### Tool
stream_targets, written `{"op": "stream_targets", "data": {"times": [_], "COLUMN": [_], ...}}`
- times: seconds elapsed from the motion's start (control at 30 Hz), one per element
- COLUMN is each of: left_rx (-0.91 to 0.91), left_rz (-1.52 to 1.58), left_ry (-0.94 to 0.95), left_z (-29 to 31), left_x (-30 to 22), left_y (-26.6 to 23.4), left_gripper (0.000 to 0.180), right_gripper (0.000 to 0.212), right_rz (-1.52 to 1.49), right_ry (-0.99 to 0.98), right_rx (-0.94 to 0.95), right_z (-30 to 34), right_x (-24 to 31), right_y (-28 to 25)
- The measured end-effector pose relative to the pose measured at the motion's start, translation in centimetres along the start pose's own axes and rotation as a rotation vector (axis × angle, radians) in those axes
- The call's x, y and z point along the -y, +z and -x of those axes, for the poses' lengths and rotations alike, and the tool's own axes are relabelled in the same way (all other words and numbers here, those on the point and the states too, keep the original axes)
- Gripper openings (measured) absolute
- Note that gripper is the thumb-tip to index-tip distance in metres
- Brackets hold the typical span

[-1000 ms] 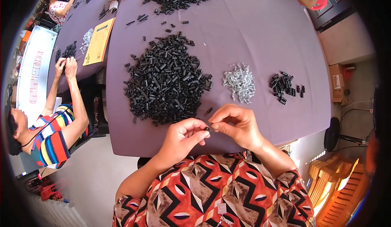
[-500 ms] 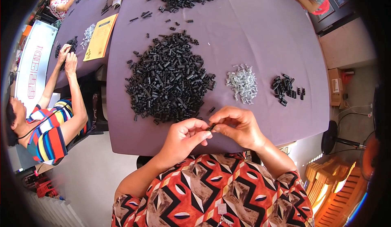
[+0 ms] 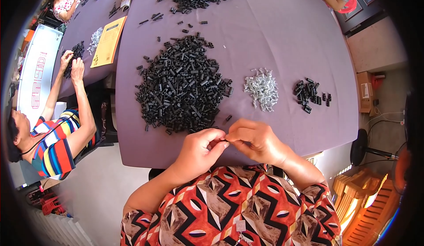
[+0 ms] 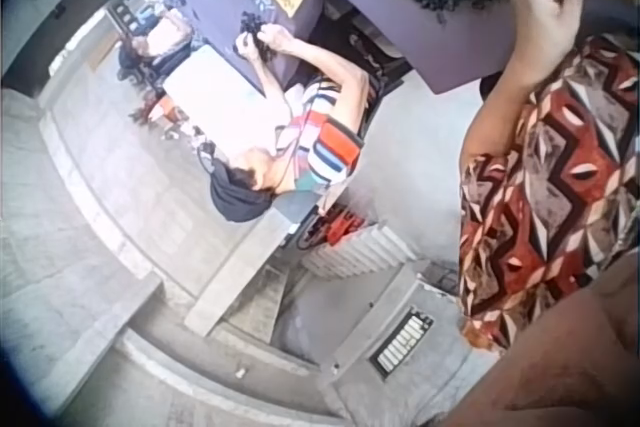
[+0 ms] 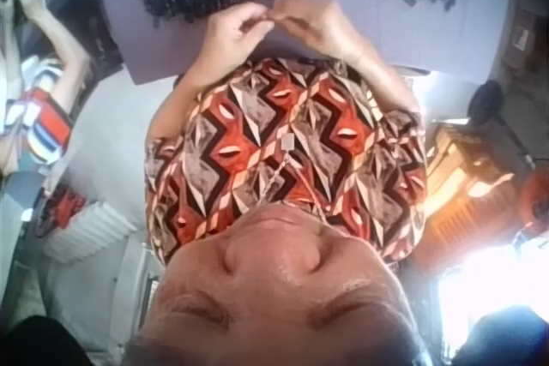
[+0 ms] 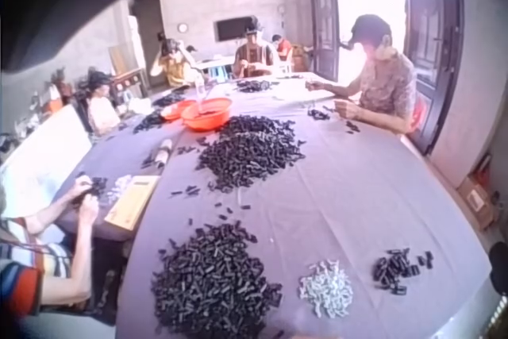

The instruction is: Sorting small black and silver components on a table in a workshop setting.

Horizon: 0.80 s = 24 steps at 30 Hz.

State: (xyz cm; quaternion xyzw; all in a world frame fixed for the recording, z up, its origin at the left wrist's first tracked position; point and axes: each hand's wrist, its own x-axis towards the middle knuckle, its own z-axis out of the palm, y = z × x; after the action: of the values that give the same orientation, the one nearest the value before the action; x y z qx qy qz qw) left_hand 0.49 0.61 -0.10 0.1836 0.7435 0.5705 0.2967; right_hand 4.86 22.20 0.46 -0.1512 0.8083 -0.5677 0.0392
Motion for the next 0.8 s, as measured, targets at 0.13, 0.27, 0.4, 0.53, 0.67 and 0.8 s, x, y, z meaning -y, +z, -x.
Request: {"op": "stream_targets", "data": {"times": [0.13,0.27,0.4,0.53,0.67,0.8], "left_rx": [0.059,-0.026,-0.052,-0.019,0.029,0.183], "left_rz": [0.441,0.510,0.508,0.552,0.453,0.633], "left_ry": [-0.195,-0.134,-0.095,-0.112,-0.166,-0.359], "left_z": [-0.7,-0.8,-1.2,-1.0,-0.9,-1.0], "left_x": [0.1,-0.3,-0.5,-0.6,-0.7,-0.5], "left_y": [-0.2,0.3,0.8,1.0,1.1,0.4], "left_gripper": [0.011,0.012,0.013,0.014,0.018,0.022], "right_gripper": [0.018,0.044,0.065,0.054,0.038,0.034], "right_rz": [-0.090,-0.077,0.287,0.578,0.575,0.520], "right_ry": [-0.012,-0.021,-0.056,-0.192,-0.234,-0.229], "right_rx": [-0.024,-0.091,-0.156,-0.233,-0.265,-0.250], "right_z": [0.0,-0.4,-0.4,-0.7,-0.4,-0.3], "right_x": [-1.0,-0.1,0.1,-0.9,-1.3,-1.2], "right_y": [-0.2,-0.2,0.4,1.0,1.2,1.3]}}
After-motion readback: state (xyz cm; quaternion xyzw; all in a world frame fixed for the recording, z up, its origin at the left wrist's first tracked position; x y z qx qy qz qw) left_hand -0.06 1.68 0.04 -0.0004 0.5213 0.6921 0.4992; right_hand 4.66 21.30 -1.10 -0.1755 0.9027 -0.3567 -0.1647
